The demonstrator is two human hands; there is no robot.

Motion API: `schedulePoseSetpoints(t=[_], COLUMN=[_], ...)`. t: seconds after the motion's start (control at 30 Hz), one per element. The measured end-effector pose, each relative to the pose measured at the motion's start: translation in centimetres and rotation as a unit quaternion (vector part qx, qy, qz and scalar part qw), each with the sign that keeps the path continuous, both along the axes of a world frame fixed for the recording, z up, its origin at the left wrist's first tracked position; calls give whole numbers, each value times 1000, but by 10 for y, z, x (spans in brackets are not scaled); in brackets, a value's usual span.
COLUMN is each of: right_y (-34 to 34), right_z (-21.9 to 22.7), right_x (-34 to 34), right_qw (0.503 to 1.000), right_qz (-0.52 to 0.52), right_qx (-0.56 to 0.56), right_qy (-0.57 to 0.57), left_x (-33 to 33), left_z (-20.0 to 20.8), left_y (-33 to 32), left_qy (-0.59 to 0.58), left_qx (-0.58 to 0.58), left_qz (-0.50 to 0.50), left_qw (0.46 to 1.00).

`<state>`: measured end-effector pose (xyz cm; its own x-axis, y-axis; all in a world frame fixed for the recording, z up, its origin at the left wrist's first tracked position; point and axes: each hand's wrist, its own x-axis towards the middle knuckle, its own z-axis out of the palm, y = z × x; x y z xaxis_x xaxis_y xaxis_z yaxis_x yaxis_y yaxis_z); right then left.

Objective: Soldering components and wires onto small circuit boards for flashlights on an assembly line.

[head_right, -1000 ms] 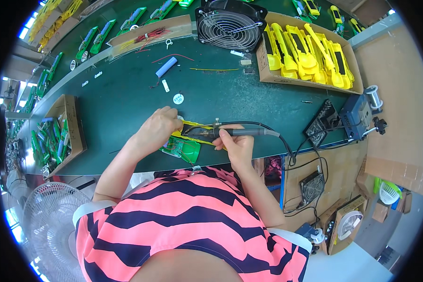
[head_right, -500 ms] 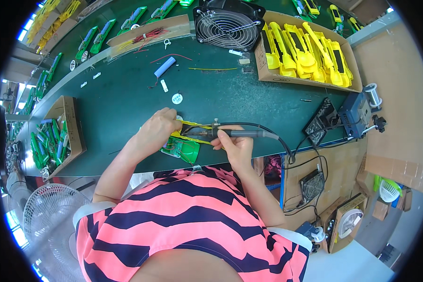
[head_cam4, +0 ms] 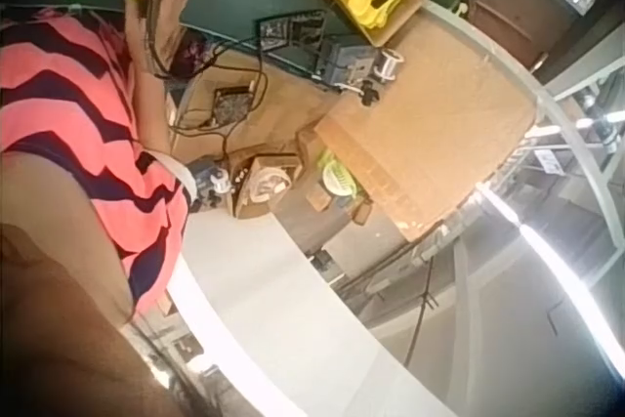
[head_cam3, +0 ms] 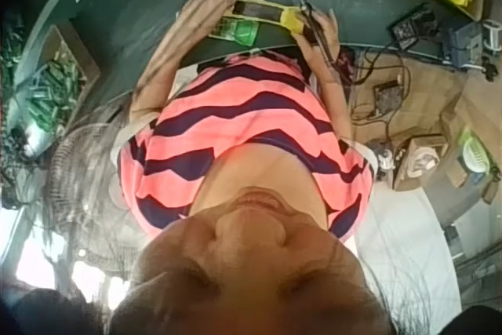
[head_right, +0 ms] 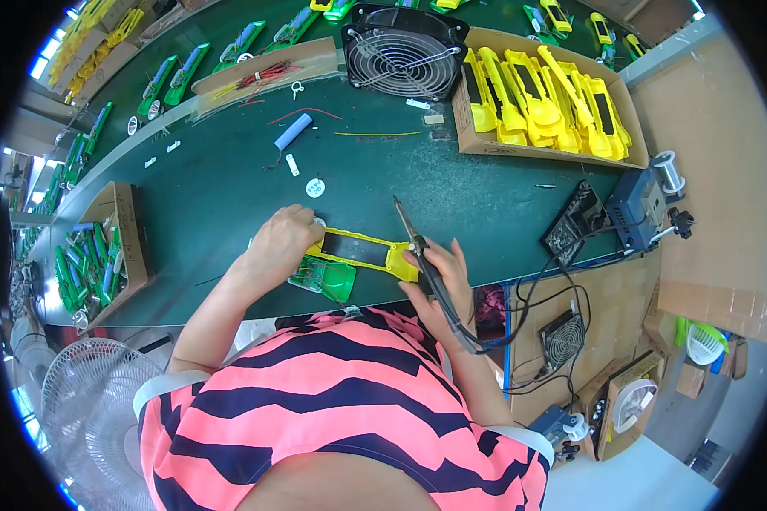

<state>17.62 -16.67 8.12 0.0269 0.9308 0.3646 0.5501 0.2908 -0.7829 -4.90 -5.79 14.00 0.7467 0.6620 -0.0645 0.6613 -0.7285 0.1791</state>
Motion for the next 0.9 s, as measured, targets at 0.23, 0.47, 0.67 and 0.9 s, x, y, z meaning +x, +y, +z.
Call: schedulePoseSetpoints(t=[0.23,0.47,0.67,0.9], right_y=[3,4,5,5], right_z=[-4,-8,-5,-10], right_x=[-1,1,1,2], right_qw=[999,999,999,1000], right_qz=[16,4,10,14], right_qx=[-24,-40,-32,-18], right_qy=[-14,-27,-18,10], left_x=[-2,-4,-10,2], left_z=[-3,-8,1,29], left_y=[1,4,15,-22], left_qy=[-11,-21,-153,-168], left_qx=[6,8,-91,-34], left_qz=[-3,-5,22,-112], left_qw=[1000,1000,984,979])
